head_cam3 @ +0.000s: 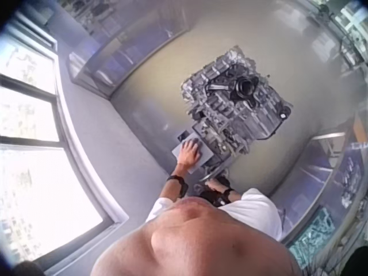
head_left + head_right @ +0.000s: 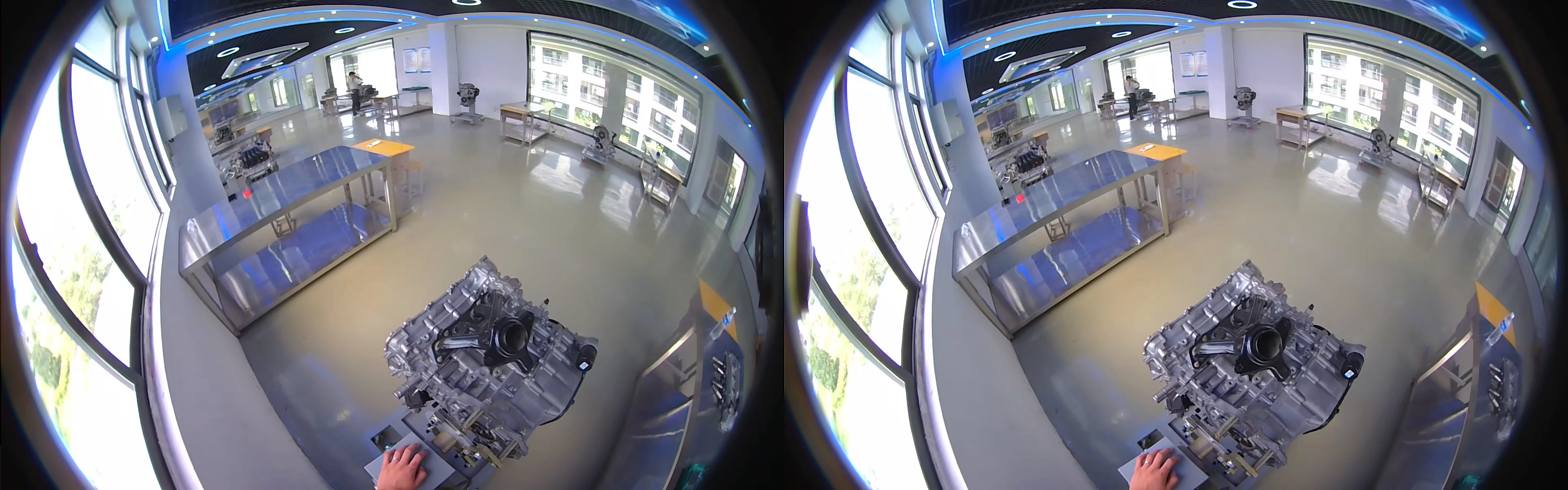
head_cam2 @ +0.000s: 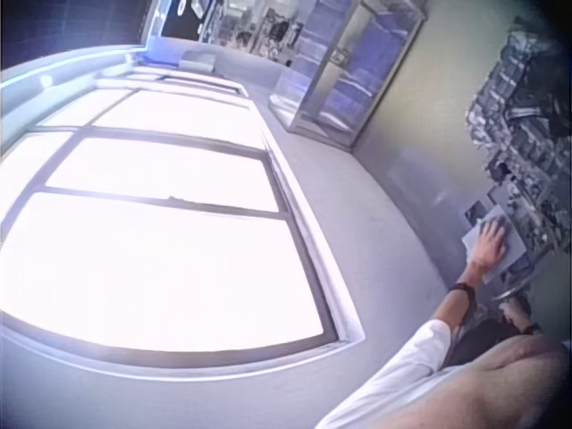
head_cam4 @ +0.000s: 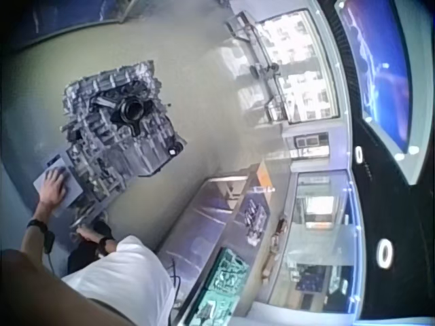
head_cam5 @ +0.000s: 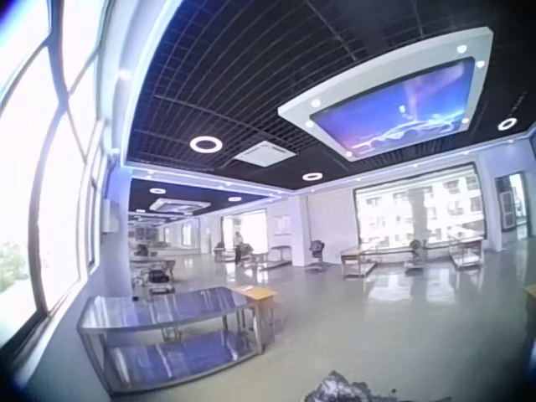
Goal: The recorder uses a socket wrench to tighten bolts on an engine block mounted on a stand.
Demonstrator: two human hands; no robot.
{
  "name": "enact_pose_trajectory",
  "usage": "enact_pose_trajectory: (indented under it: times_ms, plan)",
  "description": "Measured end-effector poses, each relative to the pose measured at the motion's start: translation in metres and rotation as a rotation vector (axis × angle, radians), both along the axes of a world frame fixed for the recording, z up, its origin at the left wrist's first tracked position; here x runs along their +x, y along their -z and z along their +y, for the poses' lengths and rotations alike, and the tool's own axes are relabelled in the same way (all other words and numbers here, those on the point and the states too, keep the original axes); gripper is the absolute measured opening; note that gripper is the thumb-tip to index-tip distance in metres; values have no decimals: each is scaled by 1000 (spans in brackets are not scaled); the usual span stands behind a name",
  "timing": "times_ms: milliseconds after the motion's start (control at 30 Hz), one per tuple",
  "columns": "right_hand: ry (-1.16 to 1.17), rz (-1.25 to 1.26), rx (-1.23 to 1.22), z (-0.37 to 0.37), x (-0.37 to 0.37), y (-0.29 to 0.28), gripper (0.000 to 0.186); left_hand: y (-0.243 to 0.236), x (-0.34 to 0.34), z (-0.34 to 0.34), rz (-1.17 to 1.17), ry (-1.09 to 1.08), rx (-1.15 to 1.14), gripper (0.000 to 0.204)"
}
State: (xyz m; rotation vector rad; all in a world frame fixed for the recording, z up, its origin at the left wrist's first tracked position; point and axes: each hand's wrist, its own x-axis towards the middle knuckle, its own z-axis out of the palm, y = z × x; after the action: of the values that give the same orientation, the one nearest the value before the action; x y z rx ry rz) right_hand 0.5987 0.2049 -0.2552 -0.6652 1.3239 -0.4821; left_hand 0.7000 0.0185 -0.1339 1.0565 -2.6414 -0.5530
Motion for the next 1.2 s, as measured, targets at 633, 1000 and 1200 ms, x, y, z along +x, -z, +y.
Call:
enact_pose_trajectory:
  times_ms: [633, 1000, 1200]
  plan:
    - [5, -25, 53, 18, -5, 7, 33, -1, 0, 1, -18, -20, -9, 51]
    - [-9, -36, 70, 28, -13, 6, 38, 3, 1, 2, -34, -29, -21, 51]
    - [-6, -76, 125, 21, -12, -4, 35, 9, 3, 1, -56, -35, -5, 52]
